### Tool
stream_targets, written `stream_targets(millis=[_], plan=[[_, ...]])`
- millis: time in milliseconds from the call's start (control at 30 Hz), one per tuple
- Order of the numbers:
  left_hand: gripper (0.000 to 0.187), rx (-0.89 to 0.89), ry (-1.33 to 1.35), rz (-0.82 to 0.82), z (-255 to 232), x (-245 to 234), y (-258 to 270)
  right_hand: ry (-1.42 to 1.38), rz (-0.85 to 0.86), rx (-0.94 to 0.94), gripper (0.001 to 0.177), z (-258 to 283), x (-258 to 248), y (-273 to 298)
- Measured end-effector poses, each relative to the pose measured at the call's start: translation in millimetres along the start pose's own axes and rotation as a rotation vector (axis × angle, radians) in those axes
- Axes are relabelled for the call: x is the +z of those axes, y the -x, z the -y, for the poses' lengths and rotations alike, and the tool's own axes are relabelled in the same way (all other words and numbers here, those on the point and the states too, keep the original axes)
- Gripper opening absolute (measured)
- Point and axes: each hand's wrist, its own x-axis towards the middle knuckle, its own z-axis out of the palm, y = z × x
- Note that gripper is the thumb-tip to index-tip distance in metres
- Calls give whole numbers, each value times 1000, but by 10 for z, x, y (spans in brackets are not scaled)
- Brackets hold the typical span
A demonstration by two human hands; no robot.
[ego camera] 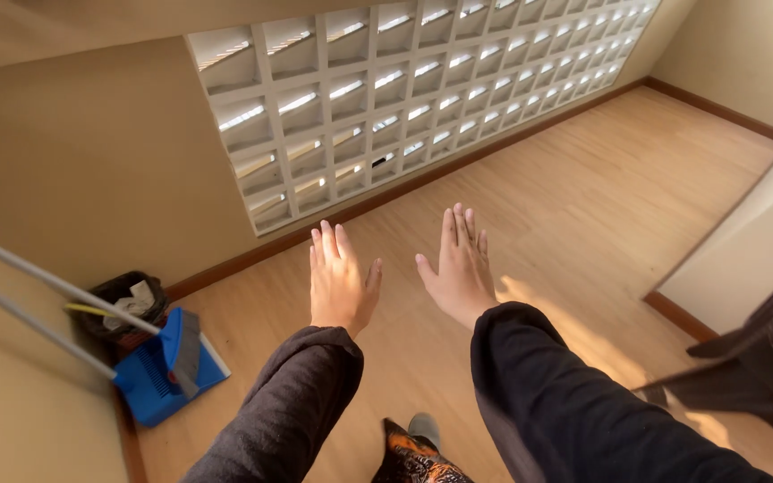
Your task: Organize shoes by moving them from a ledge into a shoe cabinet.
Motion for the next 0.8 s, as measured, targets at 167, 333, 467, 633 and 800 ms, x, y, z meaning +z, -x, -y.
stream_targets(millis=[167, 333, 467, 633, 800], plan=[[83, -35, 15, -8, -188, 745, -1062, 19, -1, -38, 88, -744, 129, -1060], [82, -54, 8, -2, -552, 1422, -2093, 20, 5, -28, 87, -1465, 26, -2043], [83, -3, 47, -2, -788, 1899, -2772, 17, 6, 19, 88, -1943, 62, -2665], [83, 21, 53, 49, -800, 2523, -3525, 18, -5, 45, 88, -2541, 260, -3405], [82, 44, 51, 80, -809, 3188, -4484, 20, -39, 88, 89, -3057, 446, -4333]])
